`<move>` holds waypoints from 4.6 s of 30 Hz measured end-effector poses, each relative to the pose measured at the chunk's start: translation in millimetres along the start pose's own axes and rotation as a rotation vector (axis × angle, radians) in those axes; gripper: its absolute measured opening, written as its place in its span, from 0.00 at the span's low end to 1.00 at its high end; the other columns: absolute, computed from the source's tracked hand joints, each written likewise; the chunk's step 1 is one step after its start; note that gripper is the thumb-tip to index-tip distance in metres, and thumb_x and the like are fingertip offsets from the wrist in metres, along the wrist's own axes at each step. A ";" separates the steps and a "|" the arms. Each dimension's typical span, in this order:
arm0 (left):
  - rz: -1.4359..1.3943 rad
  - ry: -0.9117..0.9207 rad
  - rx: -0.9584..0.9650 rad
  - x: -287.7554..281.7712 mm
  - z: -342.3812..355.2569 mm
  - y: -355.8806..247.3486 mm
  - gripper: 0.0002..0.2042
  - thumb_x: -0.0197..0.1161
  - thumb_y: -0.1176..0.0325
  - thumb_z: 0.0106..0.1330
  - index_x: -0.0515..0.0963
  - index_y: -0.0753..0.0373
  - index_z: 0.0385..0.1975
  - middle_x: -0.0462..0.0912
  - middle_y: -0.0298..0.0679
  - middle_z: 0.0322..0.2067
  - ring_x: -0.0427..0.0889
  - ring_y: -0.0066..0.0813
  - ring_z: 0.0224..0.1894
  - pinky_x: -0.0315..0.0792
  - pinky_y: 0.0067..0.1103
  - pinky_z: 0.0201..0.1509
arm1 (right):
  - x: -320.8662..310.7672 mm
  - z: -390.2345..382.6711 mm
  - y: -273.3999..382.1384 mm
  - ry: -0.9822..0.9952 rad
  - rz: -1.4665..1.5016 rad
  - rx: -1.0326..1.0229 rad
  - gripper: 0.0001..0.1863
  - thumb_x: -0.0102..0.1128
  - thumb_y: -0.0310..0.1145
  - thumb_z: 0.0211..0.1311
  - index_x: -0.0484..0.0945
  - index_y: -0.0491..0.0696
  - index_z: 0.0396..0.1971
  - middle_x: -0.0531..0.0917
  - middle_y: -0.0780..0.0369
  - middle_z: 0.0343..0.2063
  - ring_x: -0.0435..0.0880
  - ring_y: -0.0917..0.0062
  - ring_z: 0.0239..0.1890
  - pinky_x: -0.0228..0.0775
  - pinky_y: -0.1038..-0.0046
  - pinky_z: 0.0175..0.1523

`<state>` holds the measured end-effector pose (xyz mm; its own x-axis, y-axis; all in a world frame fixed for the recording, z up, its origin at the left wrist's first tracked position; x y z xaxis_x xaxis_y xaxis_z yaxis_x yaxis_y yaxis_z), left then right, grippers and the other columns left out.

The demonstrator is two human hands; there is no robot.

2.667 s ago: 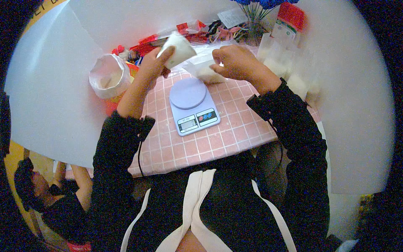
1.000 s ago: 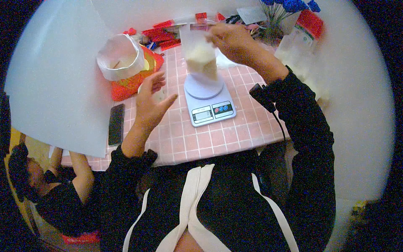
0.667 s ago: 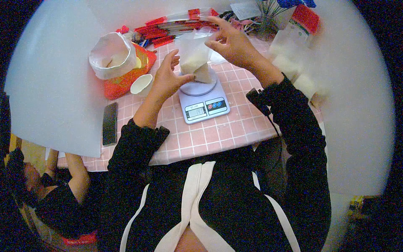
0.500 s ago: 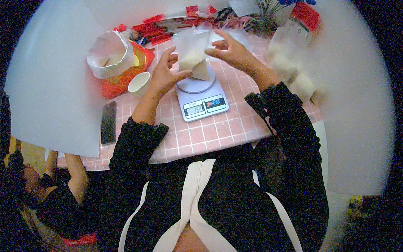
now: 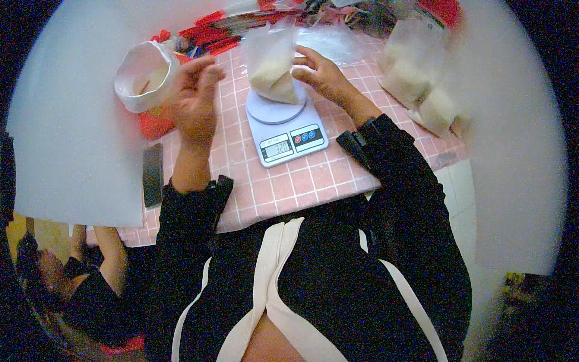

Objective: Weighing white powder on a digital scale and transferring it into plastic bags.

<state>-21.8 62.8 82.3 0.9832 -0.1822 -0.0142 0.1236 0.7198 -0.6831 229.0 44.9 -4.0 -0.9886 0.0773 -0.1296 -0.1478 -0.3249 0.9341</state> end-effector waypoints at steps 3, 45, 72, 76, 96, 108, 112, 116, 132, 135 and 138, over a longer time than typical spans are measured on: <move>-0.291 -0.206 0.260 -13.1 -13.1 -72.2 0.06 0.58 0.70 0.67 0.75 0.66 0.35 0.79 0.39 0.27 0.80 0.27 0.26 0.77 0.25 0.29 | -28.7 -6.9 6.5 -0.072 -0.134 -0.042 0.41 0.59 0.58 0.62 0.62 0.43 0.65 0.81 0.55 0.50 0.74 0.75 0.58 0.65 0.71 0.61; -0.504 -0.088 0.509 -24.8 -28.4 -225.5 0.16 0.56 0.57 0.65 0.66 0.56 0.17 0.71 0.26 0.15 0.70 0.18 0.18 0.66 0.19 0.25 | -23.4 -10.7 7.9 -0.094 -0.127 -0.002 0.28 0.62 0.47 0.62 0.74 0.44 0.56 0.81 0.58 0.46 0.80 0.76 0.49 0.72 0.73 0.52; -0.505 0.002 0.164 -9.3 26.9 -124.6 0.13 0.55 0.63 0.68 0.75 0.68 0.39 0.77 0.41 0.36 0.76 0.27 0.34 0.72 0.21 0.36 | 1.8 14.0 66.6 -0.084 -0.389 0.101 0.10 0.63 0.36 0.64 0.74 0.46 0.32 0.74 0.69 0.21 0.75 0.88 0.19 0.62 0.83 0.20; -0.063 0.061 -0.096 29.8 52.3 -33.1 0.12 0.61 0.70 0.64 0.75 0.67 0.45 0.81 0.40 0.35 0.79 0.26 0.35 0.73 0.21 0.42 | 5.8 23.6 66.6 -0.005 -0.274 0.102 0.09 0.59 0.35 0.67 0.74 0.46 0.33 0.76 0.68 0.24 0.81 0.83 0.23 0.71 0.81 0.25; 0.232 0.155 -0.160 -1.3 34.4 -9.4 0.15 0.64 0.68 0.63 0.76 0.65 0.48 0.81 0.41 0.41 0.79 0.26 0.45 0.73 0.21 0.52 | -34.6 -8.9 51.5 -0.147 -0.691 -0.210 0.11 0.63 0.32 0.63 0.72 0.43 0.27 0.73 0.67 0.21 0.70 0.89 0.23 0.63 0.82 0.26; 0.262 0.017 -0.468 -119.0 -43.6 28.4 0.25 0.66 0.71 0.60 0.68 0.68 0.57 0.76 0.45 0.49 0.76 0.31 0.52 0.72 0.27 0.57 | -43.0 -17.3 39.4 -0.197 -0.513 -0.160 0.09 0.66 0.30 0.60 0.73 0.45 0.29 0.74 0.70 0.25 0.72 0.91 0.24 0.64 0.85 0.28; 0.318 0.203 -0.622 -108.8 -54.8 67.9 0.33 0.72 0.72 0.50 0.67 0.68 0.58 0.76 0.46 0.52 0.78 0.32 0.52 0.73 0.27 0.55 | -47.6 -19.3 21.6 -0.163 -0.362 -0.071 0.07 0.64 0.30 0.61 0.74 0.46 0.33 0.75 0.70 0.26 0.74 0.90 0.25 0.66 0.85 0.30; 0.422 0.413 -0.749 -74.0 -53.1 79.6 0.34 0.75 0.73 0.44 0.71 0.65 0.56 0.81 0.42 0.47 0.80 0.28 0.46 0.76 0.25 0.50 | -51.3 -20.0 13.3 -0.143 -0.347 -0.068 0.08 0.63 0.30 0.62 0.74 0.45 0.36 0.76 0.69 0.30 0.74 0.89 0.26 0.68 0.85 0.32; -0.025 0.225 -0.467 -85.8 7.9 -17.0 0.27 0.73 0.71 0.52 0.73 0.67 0.54 0.81 0.39 0.47 0.80 0.27 0.48 0.76 0.25 0.49 | -67.9 -21.6 12.8 -0.211 -0.173 -0.070 0.12 0.64 0.32 0.61 0.77 0.45 0.42 0.80 0.67 0.34 0.75 0.88 0.25 0.71 0.83 0.31; 0.331 0.153 -0.392 -120.9 71.7 -21.2 0.27 0.72 0.71 0.52 0.73 0.66 0.54 0.80 0.40 0.47 0.80 0.27 0.48 0.77 0.26 0.48 | -73.6 -21.6 12.2 -0.203 -0.205 -0.071 0.12 0.63 0.32 0.61 0.77 0.45 0.43 0.80 0.66 0.35 0.75 0.88 0.26 0.73 0.83 0.32; 0.622 0.219 -0.424 -145.3 110.1 11.5 0.27 0.70 0.73 0.52 0.73 0.63 0.54 0.82 0.43 0.45 0.82 0.31 0.47 0.77 0.25 0.49 | -70.0 -18.3 13.2 -0.182 -0.199 -0.062 0.13 0.63 0.33 0.62 0.77 0.45 0.44 0.79 0.65 0.36 0.75 0.88 0.26 0.74 0.82 0.33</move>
<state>-148.3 171.3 157.0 0.8004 0.0109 -0.5994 -0.5467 0.4238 -0.7222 295.7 17.9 11.3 -0.9191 0.3115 -0.2414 -0.3457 -0.3432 0.8734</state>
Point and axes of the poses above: each hand's wrist, its own z-axis towards the middle knuckle, its own x-axis out of the palm, y = z × x, the point moved 7 cm from there along z, towards the middle knuckle
